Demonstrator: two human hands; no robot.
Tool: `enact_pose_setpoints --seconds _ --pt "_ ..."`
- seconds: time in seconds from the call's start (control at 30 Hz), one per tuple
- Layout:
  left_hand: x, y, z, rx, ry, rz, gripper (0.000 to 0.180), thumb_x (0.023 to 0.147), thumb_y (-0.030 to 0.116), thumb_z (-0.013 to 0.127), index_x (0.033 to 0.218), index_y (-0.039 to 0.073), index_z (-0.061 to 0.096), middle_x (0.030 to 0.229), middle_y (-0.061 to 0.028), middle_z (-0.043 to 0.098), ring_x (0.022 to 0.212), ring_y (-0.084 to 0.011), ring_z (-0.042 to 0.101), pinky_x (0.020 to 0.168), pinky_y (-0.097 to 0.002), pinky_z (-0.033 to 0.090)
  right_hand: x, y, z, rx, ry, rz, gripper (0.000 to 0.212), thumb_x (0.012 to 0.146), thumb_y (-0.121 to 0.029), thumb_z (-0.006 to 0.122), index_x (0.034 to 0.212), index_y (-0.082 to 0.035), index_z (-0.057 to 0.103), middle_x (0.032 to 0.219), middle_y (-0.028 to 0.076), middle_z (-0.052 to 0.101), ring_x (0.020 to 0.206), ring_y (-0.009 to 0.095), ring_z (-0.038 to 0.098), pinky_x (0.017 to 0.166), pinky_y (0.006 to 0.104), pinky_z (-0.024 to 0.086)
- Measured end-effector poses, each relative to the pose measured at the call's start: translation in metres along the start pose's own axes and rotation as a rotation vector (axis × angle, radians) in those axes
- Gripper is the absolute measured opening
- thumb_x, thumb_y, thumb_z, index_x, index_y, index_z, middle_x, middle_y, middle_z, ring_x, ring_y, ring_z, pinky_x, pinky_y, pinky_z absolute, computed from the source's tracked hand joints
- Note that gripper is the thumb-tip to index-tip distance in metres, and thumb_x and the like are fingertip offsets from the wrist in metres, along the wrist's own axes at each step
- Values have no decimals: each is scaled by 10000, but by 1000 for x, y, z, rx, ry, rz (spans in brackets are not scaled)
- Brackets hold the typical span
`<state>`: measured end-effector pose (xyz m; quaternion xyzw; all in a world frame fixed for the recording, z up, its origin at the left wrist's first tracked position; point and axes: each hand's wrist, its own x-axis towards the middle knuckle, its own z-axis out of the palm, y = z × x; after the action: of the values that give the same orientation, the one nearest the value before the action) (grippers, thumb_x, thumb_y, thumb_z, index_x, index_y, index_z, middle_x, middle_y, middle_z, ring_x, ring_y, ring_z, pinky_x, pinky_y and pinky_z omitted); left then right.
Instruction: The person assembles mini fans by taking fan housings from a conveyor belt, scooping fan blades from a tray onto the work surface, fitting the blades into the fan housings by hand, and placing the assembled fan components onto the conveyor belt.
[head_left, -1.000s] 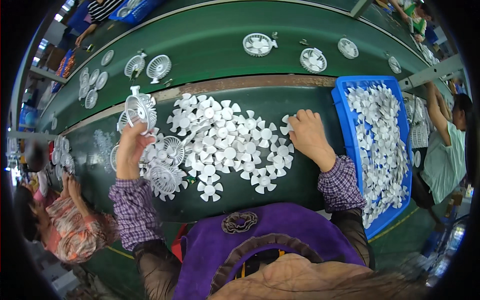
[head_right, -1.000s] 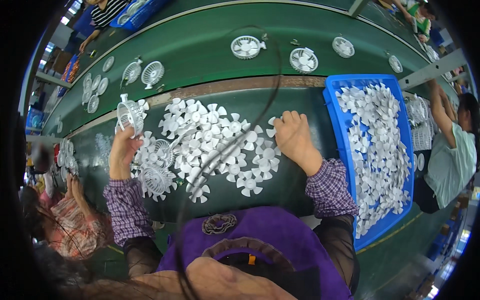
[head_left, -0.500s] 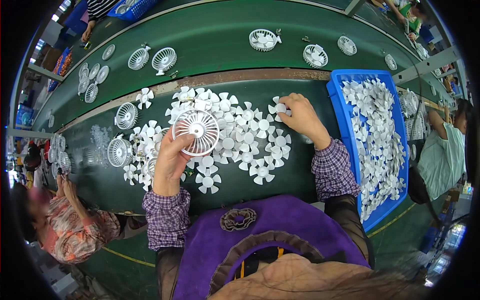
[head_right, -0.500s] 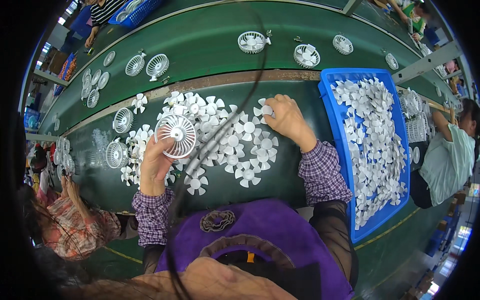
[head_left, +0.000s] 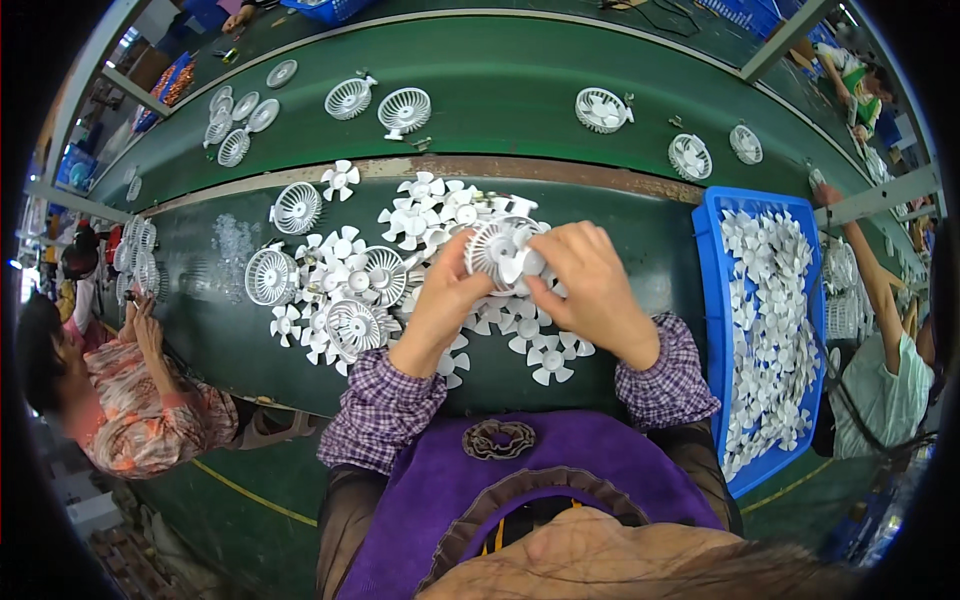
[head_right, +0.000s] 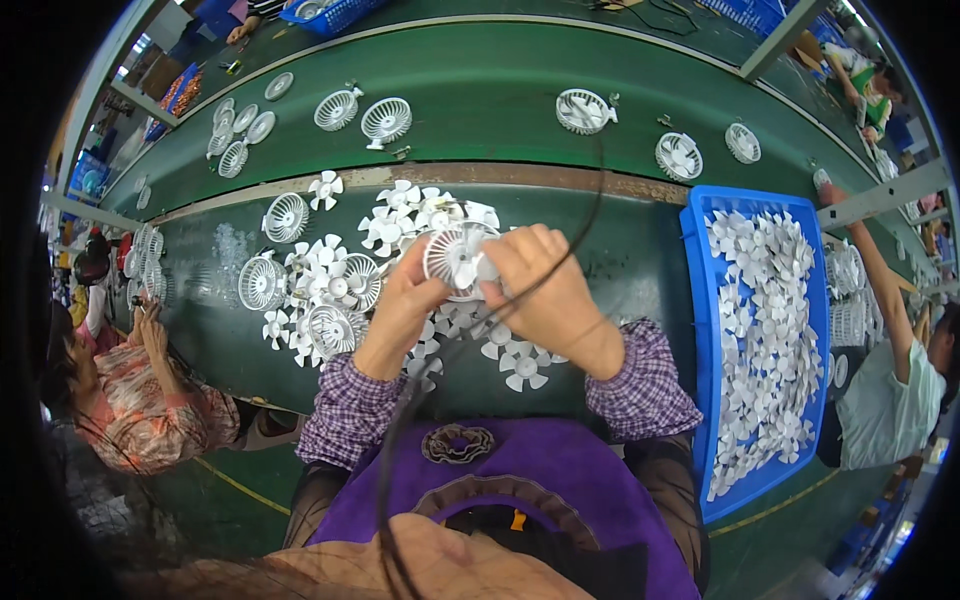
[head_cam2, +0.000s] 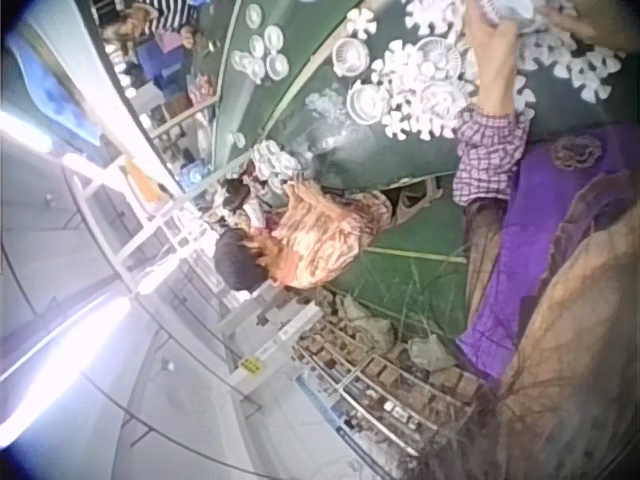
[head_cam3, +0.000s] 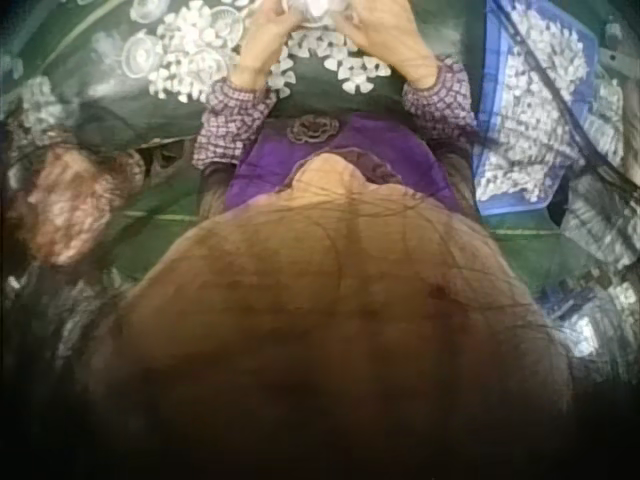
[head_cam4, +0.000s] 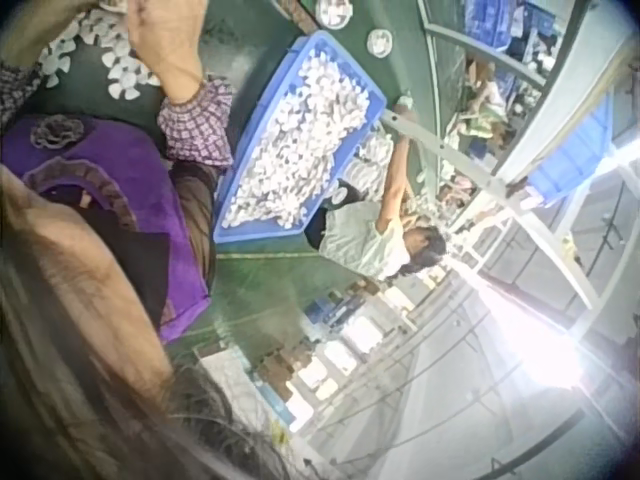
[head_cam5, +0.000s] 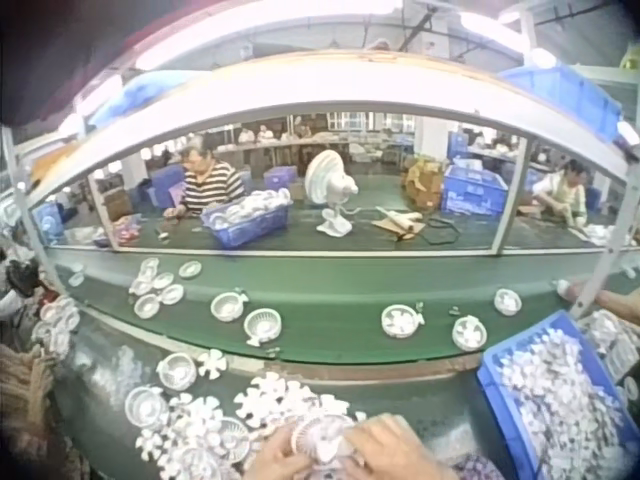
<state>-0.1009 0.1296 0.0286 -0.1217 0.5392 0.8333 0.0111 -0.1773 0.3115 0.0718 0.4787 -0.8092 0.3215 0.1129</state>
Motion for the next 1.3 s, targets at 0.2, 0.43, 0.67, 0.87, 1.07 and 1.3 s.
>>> enact_pose_setpoints --seconds 0.2,0.43,0.67,0.87,1.07,1.3 --pt "-4 -6 -1 -39 -36 73 530 804 -45 562 1317 1 436 1120 -47 587 967 -91 569 792 -227 470 6 -3 35 -49 34 -26 385 692 -77 709 1049 9 596 932 122 562 863 297 536 756 384 435" --pt "-1 1 -1 245 138 185 361 876 67 679 1200 -28 552 1033 -60 651 873 -81 597 735 -227 500 9 -4 33 176 131 23 305 715 -73 723 988 -7 604 887 134 572 810 308 572 731 385 484" --pt "-17 11 -3 472 29 261 349 843 80 702 1160 10 575 881 -50 670 758 -79 605 647 -240 500 -11 9 34 729 -88 414 427 781 -187 752 1124 13 596 965 115 644 865 228 644 772 326 496" --pt "-16 16 -4 509 -29 252 327 840 83 701 1137 5 585 912 -72 670 782 -104 612 675 -259 504 -13 8 36 739 -88 423 430 792 -189 747 1153 2 613 1066 120 664 949 196 647 830 319 499" --pt "45 74 -34 624 -83 -45 629 836 323 725 1284 -40 474 1015 -143 677 835 -188 671 534 -291 550 7 89 47 1004 33 747 265 860 -120 680 1073 21 609 946 51 651 778 87 592 638 236 501" --pt "160 107 -110 778 356 -115 435 866 342 667 1086 -25 592 1047 -111 630 826 -175 632 590 -305 522 -33 159 37 650 199 819 215 849 -92 681 1014 37 633 925 56 645 749 97 598 639 223 486"
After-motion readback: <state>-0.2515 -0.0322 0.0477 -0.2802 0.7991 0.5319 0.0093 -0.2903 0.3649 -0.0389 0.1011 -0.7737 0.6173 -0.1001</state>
